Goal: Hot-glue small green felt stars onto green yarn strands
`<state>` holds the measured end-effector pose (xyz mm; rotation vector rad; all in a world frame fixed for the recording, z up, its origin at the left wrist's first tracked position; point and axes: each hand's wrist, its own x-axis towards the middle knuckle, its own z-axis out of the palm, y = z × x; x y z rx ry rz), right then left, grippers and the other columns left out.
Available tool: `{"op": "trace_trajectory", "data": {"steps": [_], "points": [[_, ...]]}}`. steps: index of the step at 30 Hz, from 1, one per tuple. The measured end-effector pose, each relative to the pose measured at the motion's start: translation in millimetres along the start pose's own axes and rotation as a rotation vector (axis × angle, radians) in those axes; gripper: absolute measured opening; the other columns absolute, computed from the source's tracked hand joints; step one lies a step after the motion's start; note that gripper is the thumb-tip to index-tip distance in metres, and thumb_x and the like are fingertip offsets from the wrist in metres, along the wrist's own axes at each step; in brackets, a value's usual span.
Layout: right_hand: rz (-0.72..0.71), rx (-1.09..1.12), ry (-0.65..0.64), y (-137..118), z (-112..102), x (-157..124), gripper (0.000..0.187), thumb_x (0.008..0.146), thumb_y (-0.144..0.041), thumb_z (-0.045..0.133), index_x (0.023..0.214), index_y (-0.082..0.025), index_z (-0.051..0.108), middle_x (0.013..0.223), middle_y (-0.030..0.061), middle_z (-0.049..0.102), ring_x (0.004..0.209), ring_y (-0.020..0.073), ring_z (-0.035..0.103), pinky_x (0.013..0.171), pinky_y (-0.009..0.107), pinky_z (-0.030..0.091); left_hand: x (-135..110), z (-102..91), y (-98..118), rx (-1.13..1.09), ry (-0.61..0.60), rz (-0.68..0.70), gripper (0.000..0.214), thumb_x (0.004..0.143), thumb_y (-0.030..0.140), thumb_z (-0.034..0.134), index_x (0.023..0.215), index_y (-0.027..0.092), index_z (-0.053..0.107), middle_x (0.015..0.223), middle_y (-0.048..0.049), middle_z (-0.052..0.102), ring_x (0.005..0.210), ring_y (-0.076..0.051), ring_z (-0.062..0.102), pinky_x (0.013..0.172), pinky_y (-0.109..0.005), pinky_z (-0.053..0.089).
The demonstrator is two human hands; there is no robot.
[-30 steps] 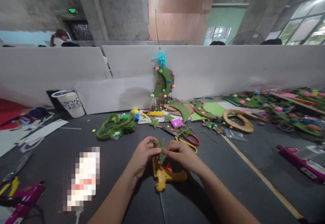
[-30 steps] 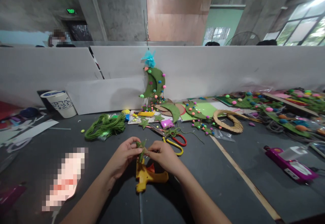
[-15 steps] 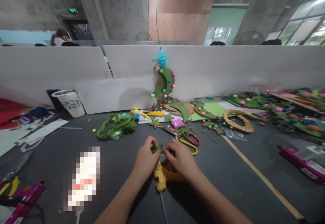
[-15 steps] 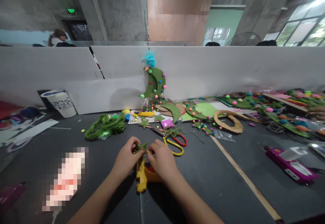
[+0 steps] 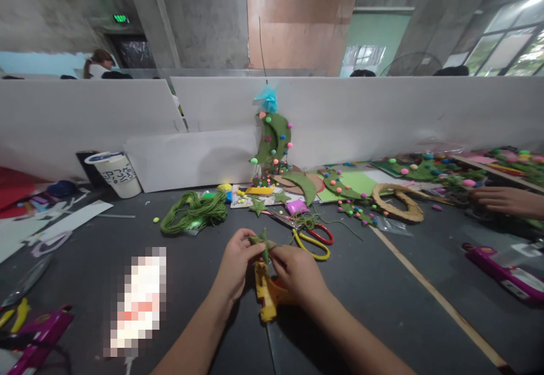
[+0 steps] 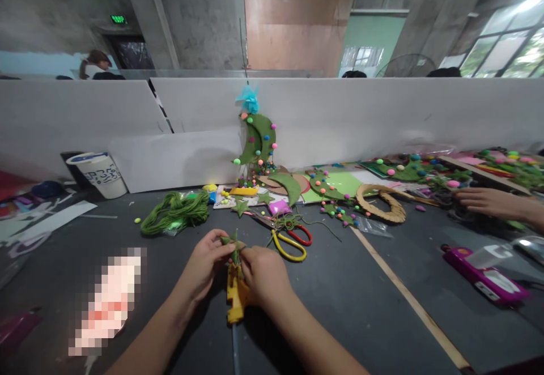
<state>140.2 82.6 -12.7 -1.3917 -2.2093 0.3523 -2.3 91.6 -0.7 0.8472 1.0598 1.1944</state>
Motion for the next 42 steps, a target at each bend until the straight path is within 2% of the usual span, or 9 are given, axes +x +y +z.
{"op": "trace_trajectory", "data": {"steps": [6,10,13,20,24,27,31,35,42], "points": [[-0.008,0.245,-0.024,15,-14,7,0.019,0.082,-0.016,0.052,0.068,-0.018,0.065,0.064,-0.0011,0.058,0.064,0.0116,0.054,0.058,0.02,0.033,-2,-5.4,8,0.065,-0.178,-0.092,0.025,0.062,0.014,0.066,0.077,0.019,0.047,0.063,0.0034,0.059,0.055,-0.009,0.054,0.053,-0.019,0.038],[-0.027,0.264,-0.012,19,-21,8,0.014,0.081,-0.016,0.055,0.072,-0.018,0.066,0.07,-0.0008,0.056,0.069,0.0116,0.053,0.062,0.02,0.035,-1,-7.8,8,0.24,-0.235,-0.055,0.025,0.06,0.015,0.065,0.077,0.019,0.047,0.06,0.0044,0.057,0.056,-0.011,0.054,0.055,-0.02,0.039],[-0.003,0.213,0.015,17,-20,7,0.013,0.081,-0.018,0.055,0.072,-0.018,0.064,0.071,-0.0006,0.055,0.069,0.0119,0.053,0.063,0.021,0.036,2,-7.8,3,0.381,-0.19,0.033,0.023,0.06,0.015,0.063,0.075,0.019,0.046,0.059,0.006,0.053,0.056,-0.011,0.052,0.054,-0.021,0.038],[0.0,0.064,0.067,5,-12,1,0.012,0.082,-0.016,0.053,0.072,-0.017,0.06,0.075,0.0011,0.055,0.071,0.0131,0.052,0.064,0.022,0.035,3,-5.5,-6,0.624,0.035,0.255,0.017,0.065,0.016,0.058,0.075,0.021,0.045,0.059,0.0071,0.049,0.056,-0.011,0.047,0.054,-0.02,0.035],[-0.033,-0.035,0.059,-2,-8,-2,0.015,0.084,-0.018,0.049,0.074,-0.017,0.061,0.074,0.0024,0.056,0.069,0.0135,0.052,0.061,0.022,0.033,2,-3.6,-8,0.565,0.137,0.277,0.018,0.065,0.019,0.06,0.076,0.021,0.046,0.059,0.0068,0.051,0.057,-0.011,0.049,0.054,-0.02,0.036],[-0.051,-0.132,0.056,-6,-3,-5,0.016,0.084,-0.017,0.048,0.072,-0.017,0.06,0.068,0.0025,0.057,0.062,0.0135,0.051,0.056,0.023,0.029,3,-2.9,-9,0.435,0.157,0.254,0.021,0.064,0.02,0.062,0.076,0.021,0.046,0.059,0.0061,0.054,0.057,-0.011,0.052,0.055,-0.02,0.038],[-0.045,-0.113,0.024,-6,1,-5,0.016,0.084,-0.018,0.048,0.072,-0.017,0.059,0.067,0.0026,0.059,0.062,0.0135,0.052,0.056,0.023,0.027,3,-1.7,-7,0.15,0.077,0.121,0.025,0.064,0.019,0.064,0.078,0.02,0.044,0.061,0.0047,0.058,0.055,-0.01,0.053,0.054,-0.02,0.04],[-0.005,0.069,-0.001,0,-4,-1,0.019,0.085,-0.019,0.047,0.073,-0.018,0.06,0.068,0.0018,0.061,0.064,0.0129,0.053,0.057,0.021,0.03,0,-0.7,-2,-0.06,-0.042,-0.046,0.026,0.065,0.017,0.063,0.081,0.018,0.044,0.065,0.0032,0.06,0.053,-0.009,0.053,0.054,-0.02,0.041],[-0.006,0.346,-0.018,13,-20,8,0.015,0.08,-0.015,0.054,0.069,-0.017,0.064,0.066,-0.0005,0.059,0.067,0.0117,0.054,0.061,0.02,0.034,-2,-6.1,3,0.058,-0.216,-0.057,0.023,0.067,0.012,0.059,0.082,0.019,0.043,0.066,0.0043,0.057,0.057,-0.008,0.052,0.055,-0.019,0.037]]}}
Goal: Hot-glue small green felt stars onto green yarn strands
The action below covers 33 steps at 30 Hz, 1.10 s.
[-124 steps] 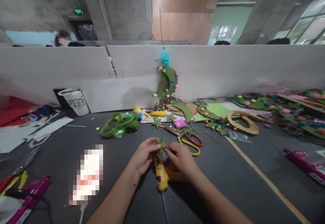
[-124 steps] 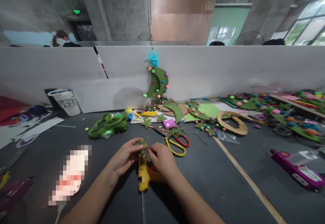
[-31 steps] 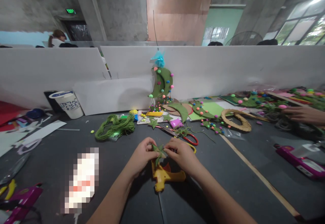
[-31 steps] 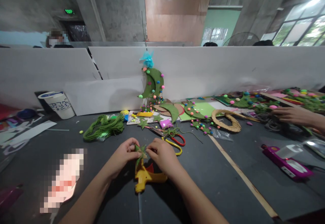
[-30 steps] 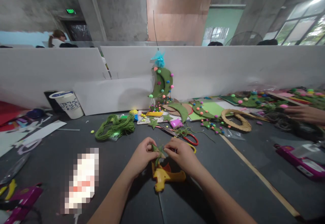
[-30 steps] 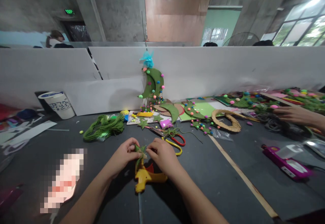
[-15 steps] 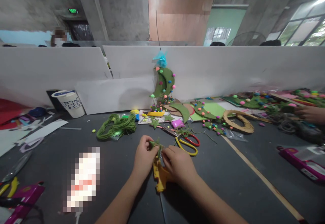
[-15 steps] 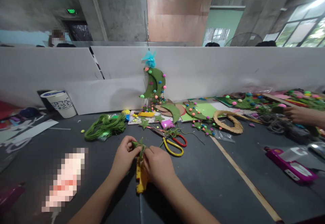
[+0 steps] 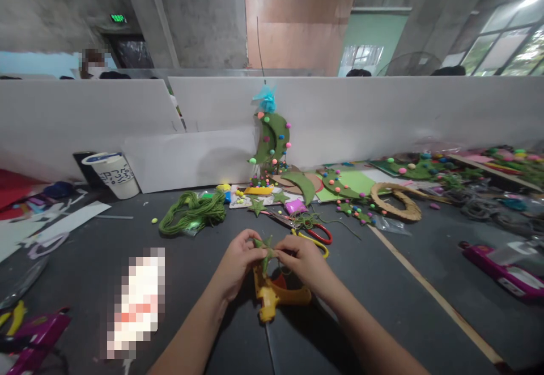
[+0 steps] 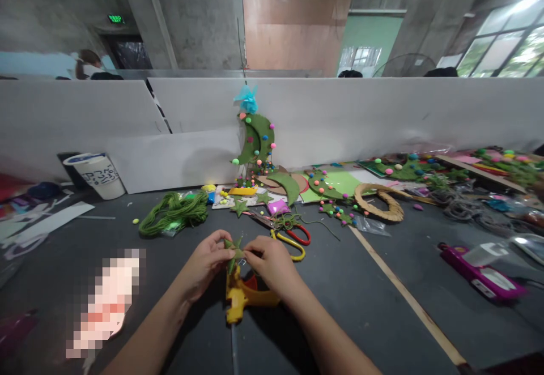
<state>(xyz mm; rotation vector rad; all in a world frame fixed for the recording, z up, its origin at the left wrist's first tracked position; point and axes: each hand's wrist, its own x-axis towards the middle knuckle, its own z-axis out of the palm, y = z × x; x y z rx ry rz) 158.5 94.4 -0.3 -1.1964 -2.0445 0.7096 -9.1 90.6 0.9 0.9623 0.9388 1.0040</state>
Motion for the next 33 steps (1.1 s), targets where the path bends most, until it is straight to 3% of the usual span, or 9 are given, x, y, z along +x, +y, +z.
{"op": "trace_trajectory", "data": {"steps": [4,9,13,17,20,26,30,33], "points": [[-0.004,-0.062,-0.005,0,-3,-1,0.014,0.08,-0.015,0.055,0.072,-0.018,0.065,0.07,0.0,0.058,0.069,0.012,0.054,0.063,0.021,0.036,2,-0.5,-2,0.262,0.012,0.05,0.024,0.064,0.012,0.059,0.079,0.02,0.042,0.062,0.0057,0.054,0.058,-0.01,0.05,0.055,-0.02,0.037],[0.016,-0.252,0.048,-1,4,-3,0.013,0.08,-0.015,0.054,0.07,-0.017,0.061,0.072,0.0005,0.057,0.069,0.0132,0.053,0.063,0.022,0.035,7,3.7,-11,0.554,0.185,0.206,0.019,0.065,0.013,0.054,0.077,0.021,0.042,0.06,0.0072,0.048,0.057,-0.01,0.046,0.055,-0.021,0.035],[0.013,-0.345,0.103,-8,9,-6,0.012,0.083,-0.017,0.05,0.075,-0.017,0.06,0.078,0.0027,0.056,0.073,0.0142,0.053,0.066,0.023,0.036,5,5.9,-15,0.634,0.33,0.271,0.015,0.068,0.017,0.054,0.078,0.022,0.043,0.061,0.0071,0.048,0.057,-0.011,0.047,0.056,-0.021,0.034],[-0.021,-0.393,0.078,-15,14,-9,0.015,0.085,-0.018,0.048,0.077,-0.017,0.061,0.076,0.0031,0.055,0.07,0.0142,0.051,0.063,0.022,0.035,3,4.0,-13,0.571,0.415,0.319,0.016,0.069,0.021,0.058,0.079,0.022,0.045,0.062,0.0065,0.05,0.057,-0.011,0.049,0.056,-0.021,0.035],[-0.022,-0.371,0.041,-15,18,-9,0.016,0.085,-0.017,0.048,0.075,-0.017,0.061,0.071,0.0017,0.054,0.066,0.0131,0.05,0.059,0.022,0.033,4,3.1,-11,0.383,0.386,0.3,0.02,0.067,0.022,0.061,0.078,0.021,0.044,0.061,0.0065,0.052,0.057,-0.011,0.051,0.055,-0.02,0.037],[0.002,-0.206,0.033,-4,16,-4,0.019,0.085,-0.017,0.049,0.07,-0.017,0.062,0.066,-0.0002,0.055,0.064,0.0119,0.051,0.058,0.021,0.032,2,8.4,-4,-0.056,0.226,0.122,0.025,0.063,0.019,0.065,0.078,0.02,0.044,0.063,0.0048,0.057,0.055,-0.01,0.053,0.055,-0.02,0.04],[-0.004,-0.071,0.045,3,6,0,0.017,0.084,-0.018,0.051,0.075,-0.018,0.065,0.069,-0.0001,0.056,0.067,0.012,0.053,0.061,0.021,0.035,0,7.1,0,-0.069,0.102,0.068,0.024,0.065,0.016,0.062,0.079,0.019,0.044,0.062,0.0055,0.055,0.054,-0.008,0.05,0.054,-0.019,0.037],[-0.005,-0.054,0.062,5,-2,1,0.015,0.083,-0.017,0.053,0.077,-0.018,0.066,0.073,0.0004,0.056,0.07,0.0122,0.053,0.064,0.021,0.036,1,2.9,1,0.086,0.051,0.083,0.023,0.065,0.014,0.061,0.079,0.02,0.044,0.061,0.0066,0.053,0.055,-0.008,0.049,0.055,-0.019,0.035]]}}
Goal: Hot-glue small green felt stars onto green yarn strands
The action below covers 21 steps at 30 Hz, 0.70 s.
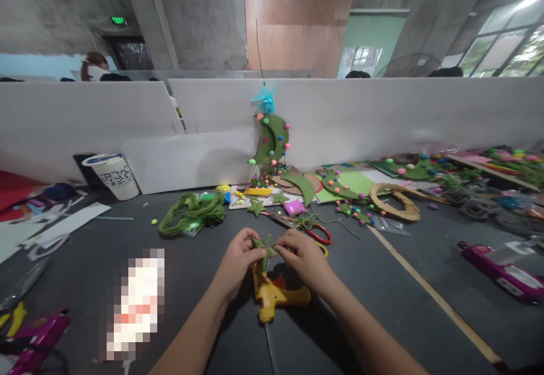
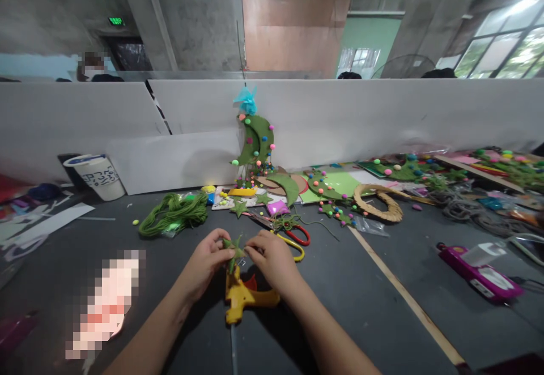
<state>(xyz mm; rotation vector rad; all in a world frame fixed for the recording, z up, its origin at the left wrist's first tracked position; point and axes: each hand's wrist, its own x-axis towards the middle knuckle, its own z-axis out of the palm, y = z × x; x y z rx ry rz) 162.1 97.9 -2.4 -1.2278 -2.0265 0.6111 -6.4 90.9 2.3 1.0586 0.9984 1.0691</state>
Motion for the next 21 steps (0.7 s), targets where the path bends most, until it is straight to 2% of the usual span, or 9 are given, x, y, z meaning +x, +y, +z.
{"op": "trace_trajectory", "data": {"steps": [2,6,10,14,18,21], "points": [[0.007,-0.038,0.014,-1,-3,0,0.014,0.083,-0.018,0.053,0.075,-0.018,0.065,0.074,0.0007,0.056,0.07,0.0124,0.053,0.064,0.022,0.037,1,-1.4,-1,0.167,0.022,0.052,0.022,0.065,0.014,0.06,0.078,0.021,0.044,0.059,0.0073,0.05,0.055,-0.009,0.047,0.055,-0.019,0.034],[0.018,-0.166,0.031,-7,0,-4,0.014,0.082,-0.017,0.053,0.072,-0.017,0.063,0.074,0.0006,0.054,0.069,0.0122,0.052,0.062,0.022,0.036,0,1.8,-5,0.505,0.201,0.219,0.015,0.066,0.017,0.059,0.074,0.022,0.047,0.06,0.0065,0.048,0.058,-0.012,0.047,0.056,-0.021,0.033],[-0.001,-0.262,0.002,-13,8,-7,0.014,0.083,-0.018,0.051,0.074,-0.017,0.062,0.076,0.0014,0.055,0.07,0.0127,0.053,0.063,0.022,0.035,-2,5.3,-7,0.607,0.329,0.271,0.012,0.068,0.02,0.058,0.075,0.023,0.049,0.064,0.0049,0.051,0.062,-0.014,0.05,0.06,-0.023,0.034],[-0.019,-0.272,-0.063,-13,16,-8,0.02,0.086,-0.018,0.047,0.073,-0.017,0.062,0.07,0.0016,0.058,0.068,0.0131,0.054,0.061,0.022,0.033,0,3.3,-10,0.415,0.347,0.262,0.016,0.068,0.022,0.06,0.078,0.022,0.047,0.064,0.005,0.053,0.06,-0.013,0.052,0.058,-0.022,0.036],[-0.009,-0.211,-0.072,-7,19,-6,0.021,0.086,-0.019,0.047,0.072,-0.017,0.063,0.068,0.0014,0.06,0.066,0.0129,0.053,0.059,0.022,0.031,3,2.6,-10,0.083,0.218,0.135,0.023,0.065,0.023,0.064,0.077,0.021,0.044,0.062,0.0058,0.055,0.057,-0.011,0.052,0.056,-0.021,0.038],[0.005,-0.147,-0.077,-3,14,-4,0.021,0.084,-0.017,0.049,0.069,-0.017,0.063,0.065,0.0,0.059,0.063,0.0121,0.052,0.057,0.021,0.03,2,3.1,-6,-0.062,0.1,0.053,0.025,0.065,0.02,0.064,0.078,0.021,0.043,0.062,0.0066,0.055,0.055,-0.01,0.051,0.056,-0.02,0.037]]}}
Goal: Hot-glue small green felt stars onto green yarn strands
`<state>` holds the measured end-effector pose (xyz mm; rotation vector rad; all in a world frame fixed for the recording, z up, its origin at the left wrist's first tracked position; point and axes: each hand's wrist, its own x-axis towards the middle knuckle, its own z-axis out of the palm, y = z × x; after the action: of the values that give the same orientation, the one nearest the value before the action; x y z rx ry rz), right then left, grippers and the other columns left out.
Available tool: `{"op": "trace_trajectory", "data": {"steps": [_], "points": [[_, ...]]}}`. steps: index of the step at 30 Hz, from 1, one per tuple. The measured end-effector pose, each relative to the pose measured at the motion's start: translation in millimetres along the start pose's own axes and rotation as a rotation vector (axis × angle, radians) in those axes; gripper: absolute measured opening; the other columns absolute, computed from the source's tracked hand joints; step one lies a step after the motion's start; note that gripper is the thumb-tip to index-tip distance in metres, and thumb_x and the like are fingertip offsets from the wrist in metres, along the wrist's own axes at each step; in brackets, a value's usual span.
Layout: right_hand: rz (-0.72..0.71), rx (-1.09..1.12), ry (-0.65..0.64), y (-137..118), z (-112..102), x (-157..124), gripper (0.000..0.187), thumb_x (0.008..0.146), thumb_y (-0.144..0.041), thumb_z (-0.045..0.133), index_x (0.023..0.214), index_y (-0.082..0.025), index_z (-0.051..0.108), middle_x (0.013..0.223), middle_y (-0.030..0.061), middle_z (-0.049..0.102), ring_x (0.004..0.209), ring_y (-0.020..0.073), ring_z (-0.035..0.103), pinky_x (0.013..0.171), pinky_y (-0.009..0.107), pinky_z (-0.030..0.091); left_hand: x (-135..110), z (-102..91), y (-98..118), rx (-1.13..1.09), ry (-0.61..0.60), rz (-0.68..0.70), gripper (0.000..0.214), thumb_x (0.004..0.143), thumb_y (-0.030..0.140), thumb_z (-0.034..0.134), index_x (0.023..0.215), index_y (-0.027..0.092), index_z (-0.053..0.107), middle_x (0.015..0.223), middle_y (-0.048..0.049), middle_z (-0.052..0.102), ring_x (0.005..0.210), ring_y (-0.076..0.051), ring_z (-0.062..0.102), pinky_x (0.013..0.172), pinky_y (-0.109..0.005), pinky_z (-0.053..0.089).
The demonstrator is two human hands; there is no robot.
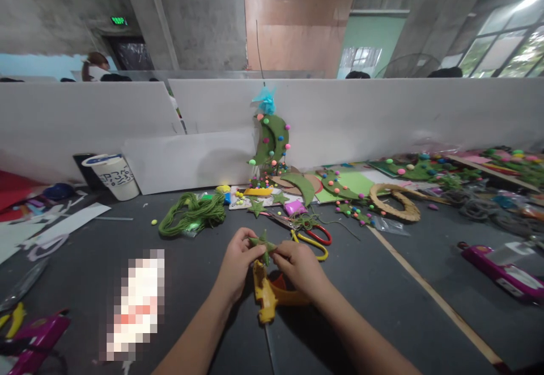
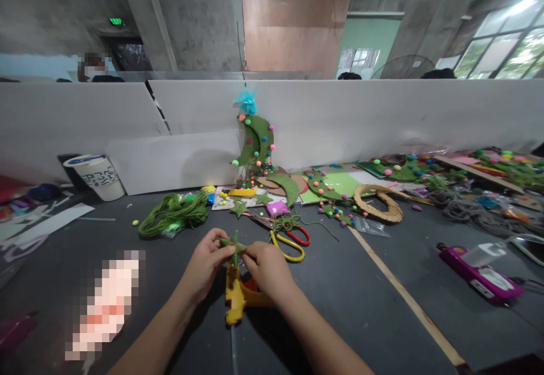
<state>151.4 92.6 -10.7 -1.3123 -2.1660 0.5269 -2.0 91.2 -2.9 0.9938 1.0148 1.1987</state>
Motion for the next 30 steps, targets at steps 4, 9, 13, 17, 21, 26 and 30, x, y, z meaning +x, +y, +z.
{"op": "trace_trajectory", "data": {"steps": [4,9,13,17,21,26,30], "points": [[-0.042,0.077,-0.035,4,-12,3,0.019,0.084,-0.017,0.051,0.071,-0.018,0.066,0.066,-0.0006,0.058,0.066,0.0116,0.053,0.059,0.02,0.033,-1,-2.6,5,0.028,-0.147,-0.062,0.022,0.066,0.016,0.061,0.079,0.021,0.043,0.064,0.0065,0.054,0.058,-0.009,0.05,0.058,-0.019,0.037],[-0.035,0.03,-0.034,4,-19,3,0.016,0.083,-0.017,0.053,0.076,-0.019,0.067,0.072,0.0007,0.06,0.072,0.0127,0.055,0.064,0.021,0.035,1,-5.7,4,0.331,-0.137,0.021,0.018,0.064,0.016,0.06,0.076,0.021,0.046,0.061,0.0063,0.05,0.057,-0.011,0.048,0.055,-0.02,0.034],[0.001,-0.117,0.014,-1,-15,0,0.017,0.082,-0.018,0.051,0.073,-0.018,0.065,0.071,0.0016,0.059,0.071,0.0134,0.054,0.062,0.022,0.034,0,-2.7,-2,0.599,0.078,0.215,0.012,0.064,0.016,0.058,0.072,0.022,0.049,0.06,0.0061,0.048,0.058,-0.012,0.047,0.056,-0.021,0.034],[0.012,-0.177,0.014,-5,-9,-3,0.02,0.084,-0.02,0.048,0.071,-0.018,0.064,0.071,0.0028,0.062,0.069,0.0145,0.055,0.06,0.023,0.032,-2,1.6,-8,0.593,0.195,0.236,0.014,0.068,0.021,0.059,0.075,0.022,0.047,0.064,0.0057,0.052,0.058,-0.012,0.052,0.056,-0.022,0.038],[0.014,-0.075,-0.027,-4,-6,-2,0.021,0.084,-0.018,0.046,0.072,-0.018,0.064,0.072,0.0028,0.066,0.069,0.0146,0.057,0.06,0.022,0.032,-1,3.6,-9,0.228,0.121,0.04,0.024,0.069,0.025,0.061,0.078,0.022,0.039,0.065,0.0063,0.054,0.047,-0.011,0.055,0.049,-0.023,0.043],[0.014,0.044,-0.018,-3,-7,-1,0.025,0.085,-0.018,0.045,0.068,-0.018,0.063,0.068,0.0016,0.064,0.065,0.0133,0.056,0.058,0.021,0.032,-1,3.8,-3,-0.13,0.026,-0.13,0.03,0.064,0.019,0.067,0.077,0.02,0.04,0.069,0.0032,0.059,0.053,-0.009,0.056,0.053,-0.023,0.048],[-0.013,-0.004,-0.012,-2,-6,-1,0.022,0.084,-0.018,0.047,0.07,-0.017,0.064,0.067,0.0017,0.063,0.066,0.0136,0.055,0.059,0.022,0.031,0,2.0,-4,-0.148,-0.028,-0.198,0.03,0.065,0.016,0.067,0.087,0.017,0.047,0.073,0.0001,0.062,0.053,-0.007,0.055,0.051,-0.019,0.044]]}}
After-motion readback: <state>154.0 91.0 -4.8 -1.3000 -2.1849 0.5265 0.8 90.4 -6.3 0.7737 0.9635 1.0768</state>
